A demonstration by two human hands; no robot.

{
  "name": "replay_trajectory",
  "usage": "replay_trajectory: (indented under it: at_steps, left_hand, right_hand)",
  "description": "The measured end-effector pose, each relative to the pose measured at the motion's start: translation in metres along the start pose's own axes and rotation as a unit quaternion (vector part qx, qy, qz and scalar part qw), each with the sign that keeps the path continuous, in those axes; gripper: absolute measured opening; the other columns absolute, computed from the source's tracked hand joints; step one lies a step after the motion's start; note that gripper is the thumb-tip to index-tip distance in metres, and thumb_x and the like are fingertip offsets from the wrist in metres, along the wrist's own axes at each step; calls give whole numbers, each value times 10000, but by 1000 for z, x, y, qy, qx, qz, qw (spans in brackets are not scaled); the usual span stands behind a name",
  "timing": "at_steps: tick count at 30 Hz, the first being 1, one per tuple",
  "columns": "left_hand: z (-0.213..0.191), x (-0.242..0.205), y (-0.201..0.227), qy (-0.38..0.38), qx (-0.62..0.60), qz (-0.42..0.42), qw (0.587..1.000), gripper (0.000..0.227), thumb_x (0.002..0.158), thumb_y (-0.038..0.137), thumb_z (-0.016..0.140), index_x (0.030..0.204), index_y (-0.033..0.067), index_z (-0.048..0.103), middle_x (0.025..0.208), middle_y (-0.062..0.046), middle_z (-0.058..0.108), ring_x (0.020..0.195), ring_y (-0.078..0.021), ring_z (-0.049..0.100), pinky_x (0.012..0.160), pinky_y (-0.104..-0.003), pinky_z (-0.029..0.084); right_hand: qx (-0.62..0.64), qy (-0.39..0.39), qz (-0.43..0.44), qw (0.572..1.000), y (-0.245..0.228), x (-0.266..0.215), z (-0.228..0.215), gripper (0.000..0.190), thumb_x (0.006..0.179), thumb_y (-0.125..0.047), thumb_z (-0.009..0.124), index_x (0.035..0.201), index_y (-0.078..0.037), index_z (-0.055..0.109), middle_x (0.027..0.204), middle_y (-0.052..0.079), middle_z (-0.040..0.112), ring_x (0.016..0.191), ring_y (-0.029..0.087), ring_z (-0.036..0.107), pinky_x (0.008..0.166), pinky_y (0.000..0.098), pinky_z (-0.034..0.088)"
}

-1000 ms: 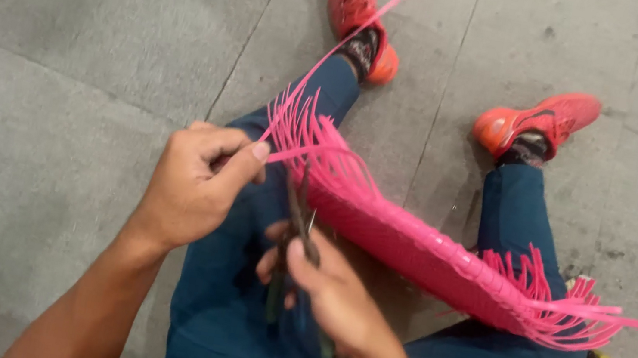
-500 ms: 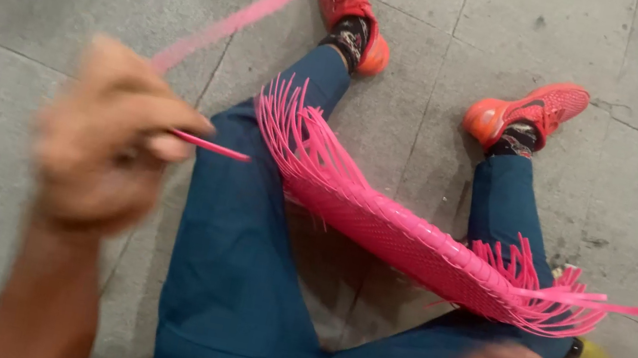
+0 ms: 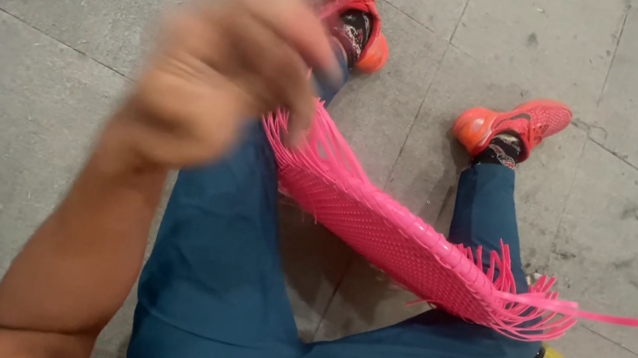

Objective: The recorder is weaving or wrapping pink plastic strips around a frame while sitting on the floor.

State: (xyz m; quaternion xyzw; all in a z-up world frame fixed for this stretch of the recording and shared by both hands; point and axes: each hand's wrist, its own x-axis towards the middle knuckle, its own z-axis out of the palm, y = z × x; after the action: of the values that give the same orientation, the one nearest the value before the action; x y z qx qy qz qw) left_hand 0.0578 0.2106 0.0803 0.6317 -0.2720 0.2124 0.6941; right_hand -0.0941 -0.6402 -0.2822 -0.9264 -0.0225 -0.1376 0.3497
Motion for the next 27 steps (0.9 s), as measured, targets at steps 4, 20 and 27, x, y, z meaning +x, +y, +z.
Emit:
replay_trajectory:
  at_steps: [4,20,27]
  left_hand:
    - [51,12,-21,-77,184,-121,972,99,1004,47,590,1000,24,687,854,-86,708,770,-215,709,695,-337,559]
    - [111,-25,-101,24,257,-5,966,68,957,77,656,999,50,610,896,-97,693,843,-328,677,733,-447,503]
    - [114,-30,-105,80,267,13,960,95,953,62,694,1009,43,620,836,-117,641,772,-336,642,695,-452,484]
  right_hand:
    - [-43,-67,-60,995,34,43,-8,460,1063,-339,441,1253,66,543,678,81,623,547,180,552,580,327,483]
    - [-429,-345,-270,790,-664,263,88,497,826,-202,662,1306,-327,693,736,26,674,635,285,682,543,463,517]
    - [-495,-458,-251,694,-699,281,114,126,891,-283,569,982,-210,617,689,53,687,641,339,696,556,499,532]
